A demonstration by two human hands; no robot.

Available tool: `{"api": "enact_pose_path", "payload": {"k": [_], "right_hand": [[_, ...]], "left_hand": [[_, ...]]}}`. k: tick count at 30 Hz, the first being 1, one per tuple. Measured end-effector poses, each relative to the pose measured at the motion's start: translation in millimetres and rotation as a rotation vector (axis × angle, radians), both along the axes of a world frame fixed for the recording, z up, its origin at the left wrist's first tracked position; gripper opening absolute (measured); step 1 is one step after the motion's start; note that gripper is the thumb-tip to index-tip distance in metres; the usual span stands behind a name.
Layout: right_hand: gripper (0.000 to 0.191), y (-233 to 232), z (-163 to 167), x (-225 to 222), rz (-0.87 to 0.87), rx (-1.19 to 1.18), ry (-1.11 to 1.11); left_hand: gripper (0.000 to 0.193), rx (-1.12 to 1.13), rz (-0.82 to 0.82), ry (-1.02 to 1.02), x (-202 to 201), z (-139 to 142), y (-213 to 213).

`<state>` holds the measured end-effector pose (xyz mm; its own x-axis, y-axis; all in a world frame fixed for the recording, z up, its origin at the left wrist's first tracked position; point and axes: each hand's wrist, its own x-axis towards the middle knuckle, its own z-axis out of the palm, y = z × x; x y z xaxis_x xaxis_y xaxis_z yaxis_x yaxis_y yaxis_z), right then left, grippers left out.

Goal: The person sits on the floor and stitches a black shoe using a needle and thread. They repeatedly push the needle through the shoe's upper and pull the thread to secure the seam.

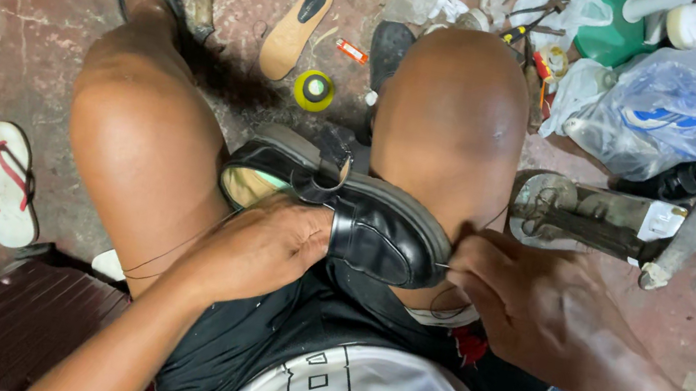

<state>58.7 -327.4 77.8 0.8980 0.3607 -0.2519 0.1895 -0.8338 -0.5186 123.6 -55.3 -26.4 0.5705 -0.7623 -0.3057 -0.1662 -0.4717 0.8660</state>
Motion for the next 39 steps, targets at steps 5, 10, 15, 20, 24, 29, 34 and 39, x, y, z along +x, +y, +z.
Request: {"api": "enact_pose_path", "payload": {"k": [5,10,15,20,24,29,34,39], "right_hand": [[0.020,7.5,-0.6,1.9,0.109,-0.055,-0.050],[0.034,23.9,-6.8,2.5,0.119,-0.241,0.083],[0.019,33.6,-10.3,-2.3,0.040,-0.159,0.063],[0.014,33.5,-18.4,-13.8,-0.024,-0.060,-0.056],[0.013,29.9,-23.8,-20.2,-0.021,-0.009,-0.121],[0.027,12.0,-10.3,-16.1,0.032,-0.114,-0.106],[0.040,-1.6,-4.0,-6.2,0.164,-0.199,-0.198],[0.034,-14.8,0.2,1.7,0.154,-0.270,-0.230]], "left_hand": [[0.015,-0.006,-0.098,0.150,9.0,-19.6,-3.2],[0.017,-0.122,-0.118,0.280,10.9,-26.5,-0.8],[0.016,-0.077,-0.162,0.298,7.3,-36.6,2.8],[0.017,-0.229,-0.190,0.296,6.1,-45.0,3.3],[0.018,0.050,-0.204,0.270,5.4,-39.2,0.3],[0.014,-0.041,-0.111,0.353,-4.7,-20.2,-1.9],[0.012,-0.048,0.059,0.257,-12.0,-11.7,-6.7],[0.012,-0.015,0.218,0.379,-20.7,-12.0,-5.7]]}}
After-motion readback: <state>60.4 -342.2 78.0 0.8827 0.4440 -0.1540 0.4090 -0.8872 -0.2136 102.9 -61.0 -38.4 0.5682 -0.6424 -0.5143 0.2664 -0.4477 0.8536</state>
